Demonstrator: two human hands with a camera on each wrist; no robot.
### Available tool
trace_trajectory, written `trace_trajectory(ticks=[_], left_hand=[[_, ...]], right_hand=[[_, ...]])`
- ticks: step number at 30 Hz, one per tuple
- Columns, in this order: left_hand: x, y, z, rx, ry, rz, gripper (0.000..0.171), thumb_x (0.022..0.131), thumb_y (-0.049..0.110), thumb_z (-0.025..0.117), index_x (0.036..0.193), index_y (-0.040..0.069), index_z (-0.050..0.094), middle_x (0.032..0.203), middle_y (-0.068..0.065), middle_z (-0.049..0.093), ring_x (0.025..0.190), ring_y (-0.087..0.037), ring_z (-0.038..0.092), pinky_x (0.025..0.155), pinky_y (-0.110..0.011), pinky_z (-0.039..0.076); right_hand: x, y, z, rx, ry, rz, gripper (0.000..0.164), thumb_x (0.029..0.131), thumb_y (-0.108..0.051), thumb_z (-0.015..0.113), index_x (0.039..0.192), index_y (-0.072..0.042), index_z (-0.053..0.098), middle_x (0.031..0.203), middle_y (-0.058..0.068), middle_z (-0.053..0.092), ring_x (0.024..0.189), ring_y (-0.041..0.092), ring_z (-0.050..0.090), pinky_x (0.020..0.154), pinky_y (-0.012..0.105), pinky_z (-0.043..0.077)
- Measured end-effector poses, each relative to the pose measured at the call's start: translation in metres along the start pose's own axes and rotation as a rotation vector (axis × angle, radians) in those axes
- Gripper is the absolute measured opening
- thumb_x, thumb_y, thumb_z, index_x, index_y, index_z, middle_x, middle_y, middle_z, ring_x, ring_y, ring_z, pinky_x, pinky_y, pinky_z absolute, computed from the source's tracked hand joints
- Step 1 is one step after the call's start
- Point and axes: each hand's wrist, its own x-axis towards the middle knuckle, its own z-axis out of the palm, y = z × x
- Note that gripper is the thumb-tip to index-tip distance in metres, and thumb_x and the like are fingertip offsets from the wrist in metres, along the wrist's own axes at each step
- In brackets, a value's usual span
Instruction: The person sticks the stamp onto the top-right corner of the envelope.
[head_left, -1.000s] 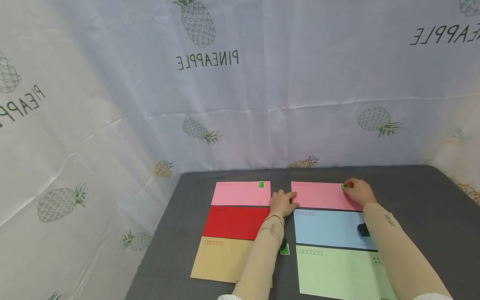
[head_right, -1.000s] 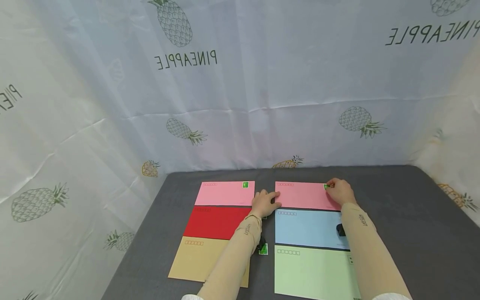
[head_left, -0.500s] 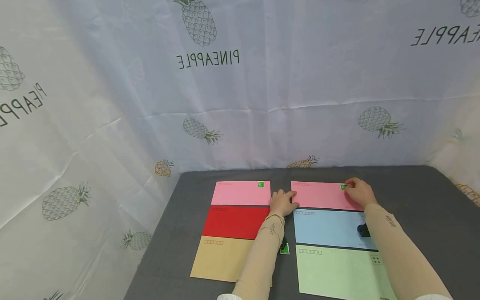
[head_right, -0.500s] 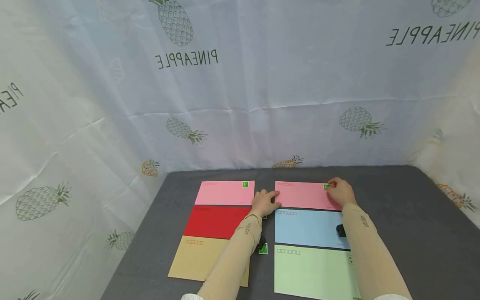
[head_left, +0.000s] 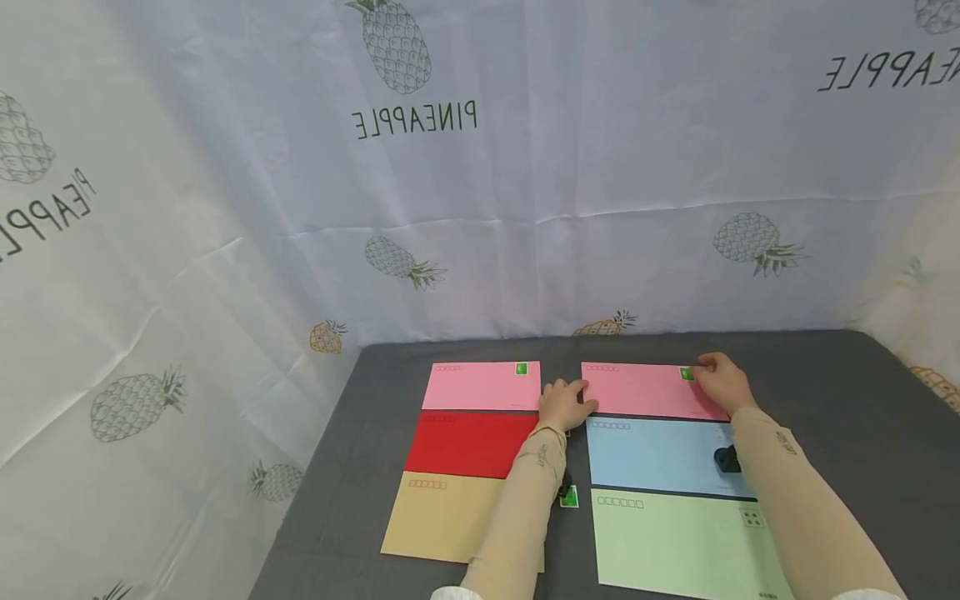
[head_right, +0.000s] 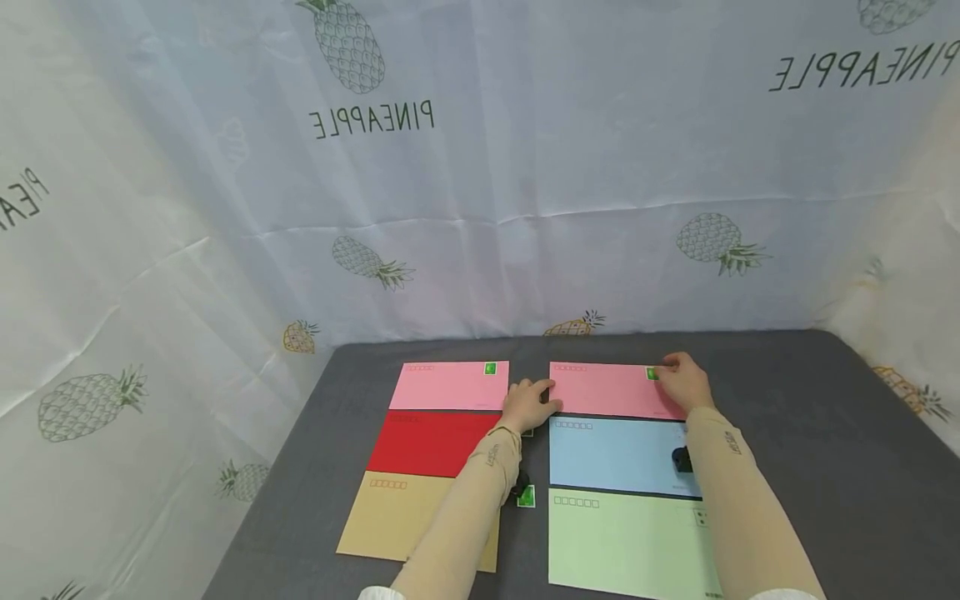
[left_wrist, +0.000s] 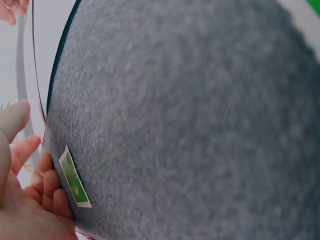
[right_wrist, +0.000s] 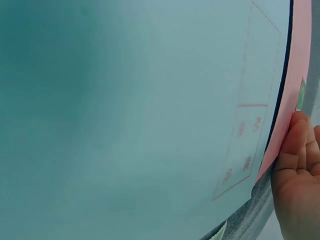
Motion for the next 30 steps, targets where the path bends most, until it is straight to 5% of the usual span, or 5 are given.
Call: trace_trajectory(ticks=[7, 14, 21, 30], left_hand=[[0.001, -0.004, 0.001, -0.036, -0.023, -0.003, 0.049, 0.086, 0.042, 0.06, 0.132, 0.028, 0.053, 0.116, -0.006, 0.056, 0.097, -0.019, 0.046, 0.086, -0.034, 0.041], [0.0, -0.006, -0.005, -0.12, -0.002, 0.034, 0.052, 0.087, 0.037, 0.06, 0.136, 0.023, 0.049, 0.119, -0.009, 0.054, 0.098, -0.022, 0.049, 0.088, -0.039, 0.043], [0.002, -0.009, -0.007, -0.148, 0.0, 0.117, 0.051, 0.09, 0.035, 0.057, 0.138, 0.021, 0.046, 0.102, -0.008, 0.056, 0.089, -0.017, 0.048, 0.075, -0.031, 0.041], [-0.002, -0.013, -0.018, -0.145, 0.016, 0.211, 0.053, 0.089, 0.037, 0.059, 0.137, 0.019, 0.047, 0.083, -0.002, 0.051, 0.075, -0.011, 0.039, 0.062, -0.022, 0.031]], right_hand=[[-0.006, 0.003, 0.0, 0.025, 0.054, -0.014, 0.054, 0.098, -0.035, 0.037, 0.134, 0.006, 0.037, 0.127, 0.032, 0.04, 0.109, 0.045, 0.041, 0.093, 0.059, 0.036], [-0.005, 0.001, -0.005, 0.017, 0.009, -0.035, 0.055, 0.098, -0.035, 0.037, 0.134, 0.006, 0.037, 0.129, 0.033, 0.038, 0.109, 0.045, 0.041, 0.092, 0.058, 0.039], [-0.007, -0.004, -0.01, -0.01, -0.022, -0.048, 0.055, 0.098, -0.036, 0.038, 0.133, 0.007, 0.038, 0.132, 0.035, 0.036, 0.112, 0.047, 0.041, 0.089, 0.056, 0.042], [0.03, 0.028, 0.007, -0.07, -0.02, -0.147, 0.06, 0.094, -0.051, 0.038, 0.13, -0.003, 0.043, 0.129, 0.027, 0.044, 0.11, 0.042, 0.046, 0.082, 0.056, 0.043]])
